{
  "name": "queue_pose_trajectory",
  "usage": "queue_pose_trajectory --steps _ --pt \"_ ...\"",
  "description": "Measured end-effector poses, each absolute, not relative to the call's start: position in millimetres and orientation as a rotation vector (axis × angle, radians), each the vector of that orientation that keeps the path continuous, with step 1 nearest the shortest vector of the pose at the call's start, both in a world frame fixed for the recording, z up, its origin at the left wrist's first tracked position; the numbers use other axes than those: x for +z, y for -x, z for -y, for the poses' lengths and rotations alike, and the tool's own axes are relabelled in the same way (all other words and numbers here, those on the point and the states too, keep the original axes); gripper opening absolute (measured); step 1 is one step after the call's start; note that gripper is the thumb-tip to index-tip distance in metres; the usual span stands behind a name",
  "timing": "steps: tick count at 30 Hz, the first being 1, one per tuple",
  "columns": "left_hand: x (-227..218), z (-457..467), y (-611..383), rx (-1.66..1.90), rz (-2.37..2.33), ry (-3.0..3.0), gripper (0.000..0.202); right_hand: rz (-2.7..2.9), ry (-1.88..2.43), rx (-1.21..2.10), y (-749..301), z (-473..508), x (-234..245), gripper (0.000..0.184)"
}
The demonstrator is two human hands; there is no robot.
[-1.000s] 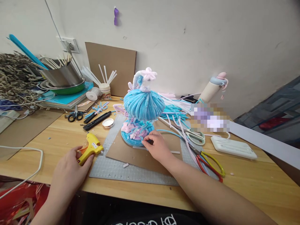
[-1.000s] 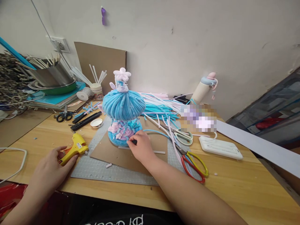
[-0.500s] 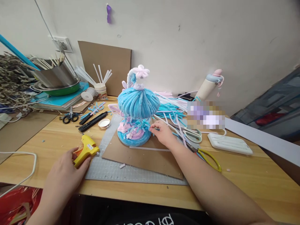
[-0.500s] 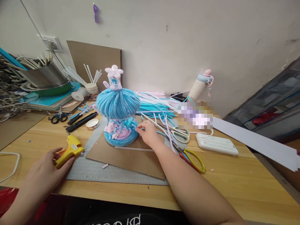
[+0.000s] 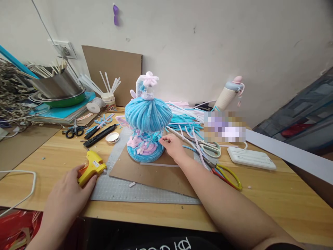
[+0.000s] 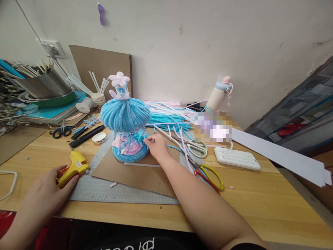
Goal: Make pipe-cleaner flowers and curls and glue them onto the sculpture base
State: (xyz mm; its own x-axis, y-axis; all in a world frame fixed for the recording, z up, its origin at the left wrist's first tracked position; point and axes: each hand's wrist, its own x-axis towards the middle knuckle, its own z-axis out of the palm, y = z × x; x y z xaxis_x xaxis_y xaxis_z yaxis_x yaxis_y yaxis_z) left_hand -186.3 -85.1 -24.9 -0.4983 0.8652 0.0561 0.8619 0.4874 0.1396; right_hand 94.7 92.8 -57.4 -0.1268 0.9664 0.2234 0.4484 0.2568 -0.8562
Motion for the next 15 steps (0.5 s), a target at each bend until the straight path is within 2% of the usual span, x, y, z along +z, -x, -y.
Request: queue_pose_trajectory --steps 8,11,15 --pt "-25.0 87.2 185.3 0.255 -2.689 -1.554 0.061 1.72 1.287 0.78 -93.1 -93.0 -59.8 0.013" --pt "-16.9 87.4 178.9 0.268 -2.699 -1.495 0.067 1.705 1.281 0.793 -92.4 -91.7 -60.1 0.013" --pt "-5.1 85.9 172.6 0.183 -2.609 -1.555 0.065 1.656 1.269 0.855 -92.1 -89.3 -56.3 0.012"
